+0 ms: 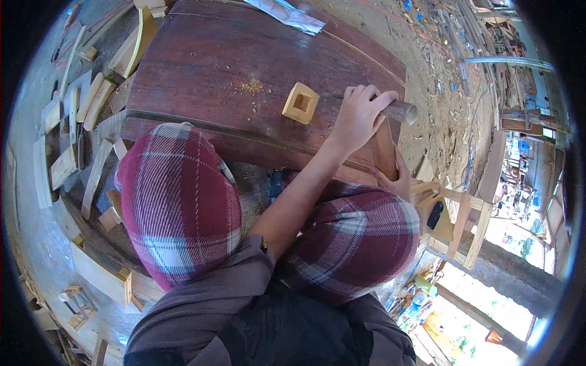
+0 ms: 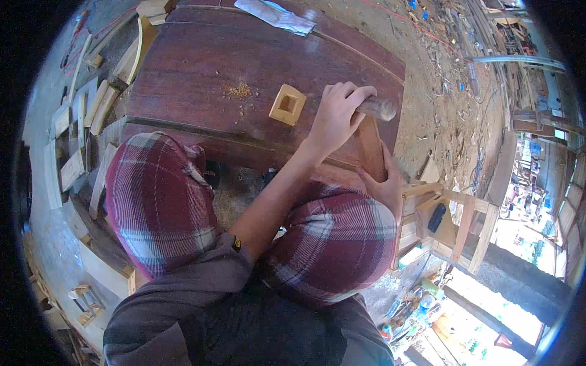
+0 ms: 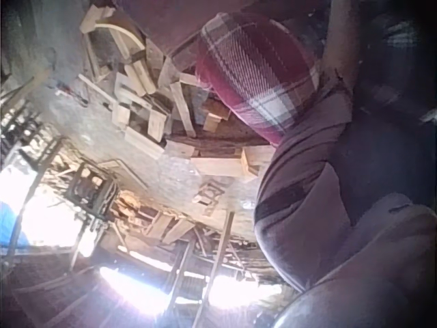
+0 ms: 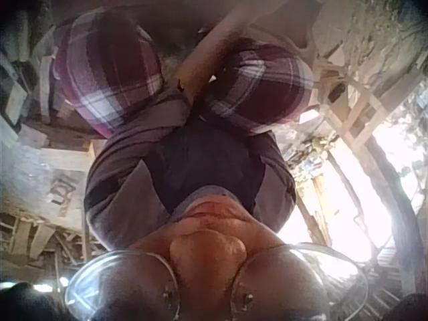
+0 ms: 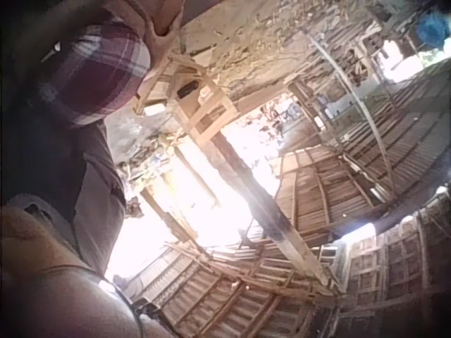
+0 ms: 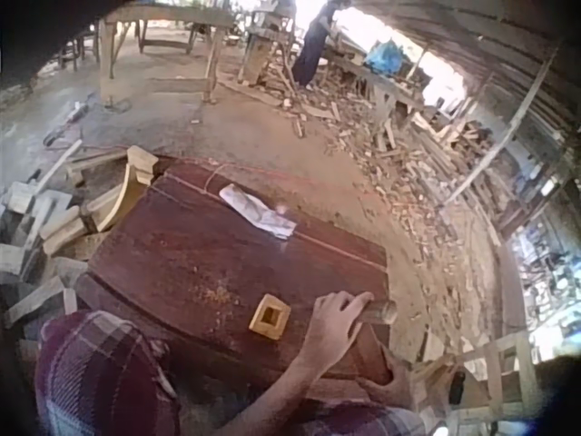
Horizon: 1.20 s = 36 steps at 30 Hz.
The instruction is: Chiseling and carving a wooden component in a workshop environment.
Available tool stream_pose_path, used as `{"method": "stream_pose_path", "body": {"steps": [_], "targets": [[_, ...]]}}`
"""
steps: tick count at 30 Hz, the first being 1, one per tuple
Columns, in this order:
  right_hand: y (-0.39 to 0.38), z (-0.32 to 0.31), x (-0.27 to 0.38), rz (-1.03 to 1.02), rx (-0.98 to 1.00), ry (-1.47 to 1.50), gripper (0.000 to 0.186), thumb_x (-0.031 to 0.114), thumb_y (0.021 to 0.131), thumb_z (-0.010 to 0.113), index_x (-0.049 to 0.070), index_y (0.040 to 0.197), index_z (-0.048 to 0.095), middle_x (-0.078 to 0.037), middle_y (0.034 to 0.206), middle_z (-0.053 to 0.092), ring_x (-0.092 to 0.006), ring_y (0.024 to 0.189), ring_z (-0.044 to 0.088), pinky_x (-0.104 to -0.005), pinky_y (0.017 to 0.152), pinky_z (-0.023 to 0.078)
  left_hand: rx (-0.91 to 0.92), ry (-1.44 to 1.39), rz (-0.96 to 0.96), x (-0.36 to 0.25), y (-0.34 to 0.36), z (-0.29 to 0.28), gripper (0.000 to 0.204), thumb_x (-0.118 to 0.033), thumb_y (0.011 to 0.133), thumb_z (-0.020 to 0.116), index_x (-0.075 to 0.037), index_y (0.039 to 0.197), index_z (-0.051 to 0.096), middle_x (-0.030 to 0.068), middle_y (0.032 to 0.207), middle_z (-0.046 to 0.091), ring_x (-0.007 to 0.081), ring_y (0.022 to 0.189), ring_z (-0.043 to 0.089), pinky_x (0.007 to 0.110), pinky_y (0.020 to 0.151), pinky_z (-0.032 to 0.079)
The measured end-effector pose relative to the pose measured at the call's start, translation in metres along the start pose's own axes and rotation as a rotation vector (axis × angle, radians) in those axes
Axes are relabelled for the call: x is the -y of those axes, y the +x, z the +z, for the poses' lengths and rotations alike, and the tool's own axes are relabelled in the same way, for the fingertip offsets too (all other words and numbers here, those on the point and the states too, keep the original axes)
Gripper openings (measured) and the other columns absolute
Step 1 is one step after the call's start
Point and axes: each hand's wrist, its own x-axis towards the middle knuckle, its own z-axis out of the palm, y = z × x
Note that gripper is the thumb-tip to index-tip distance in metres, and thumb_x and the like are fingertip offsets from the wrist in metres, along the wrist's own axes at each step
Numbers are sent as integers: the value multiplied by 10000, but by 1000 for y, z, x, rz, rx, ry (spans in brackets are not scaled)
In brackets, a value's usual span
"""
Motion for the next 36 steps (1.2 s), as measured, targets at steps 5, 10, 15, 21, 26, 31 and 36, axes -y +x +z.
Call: {"method": "stream_pose_path", "body": {"steps": [5, 10, 15, 21, 26, 31, 36], "targets": [[1, 3, -4, -33, -8, 42, 811, 143, 747, 782, 59, 1456, 398, -163, 1318, 574, -219, 1167, 578, -343, 976, 451, 13, 17, -51, -1, -2, 2, 408, -34, 742, 680, -128, 1130, 595, 64, 904, 566, 268, 893, 545, 405, 833, 378], [-2, 0, 2, -23, -17, -5, 813, 160, 747, 782, 71, 1459, 400, -159, 1299, 592, -208, 1153, 586, -341, 975, 452, 11, 36, -70, -1, -1, 3, 418, -32, 749, 676, -127, 1147, 590, 64, 899, 563, 266, 891, 544, 406, 828, 378], [-2, -1, -3, -5, -10, 14, 824, 166, 747, 789, 60, 1461, 391, -160, 1341, 560, -205, 1181, 568, -337, 990, 444, 14, 42, -81, 0, -1, 1, 421, -38, 751, 677, -127, 1154, 590, 59, 894, 567, 265, 885, 549, 407, 816, 379], [-2, 1, -3, -49, -35, -11, 834, 156, 738, 797, 54, 1459, 391, -156, 1349, 553, -210, 1187, 565, -335, 990, 446, 13, 41, -78, -1, 0, 0, 410, -44, 756, 676, -131, 1148, 592, 59, 893, 570, 259, 879, 552, 403, 811, 376], [-2, -3, -5, -15, -20, -15, 835, 153, 728, 799, 67, 1458, 402, -159, 1343, 559, -212, 1188, 564, -335, 989, 447, 32, 45, -76, -1, -1, 1, 405, -49, 758, 676, -133, 1145, 593, 55, 882, 570, 256, 874, 553, 401, 811, 372], [-5, 0, 0, -24, -46, -13, 819, 148, 724, 796, 69, 1448, 420, -161, 1324, 574, -211, 1198, 559, -339, 1002, 436, -3, 34, -66, 2, -3, 6, 447, -42, 733, 683, -154, 1158, 605, 42, 829, 524, 228, 852, 527, 385, 794, 353], [-25, -17, 21, 177, -358, -111, 746, 162, 819, 705, 3, 1459, 357, -145, 1259, 584, -189, 1068, 599, -304, 910, 483, 33, 48, -62, 2, -7, 9, 379, -48, 755, 660, -157, 1114, 608, 44, 826, 525, 235, 845, 532, 398, 773, 342]]}}
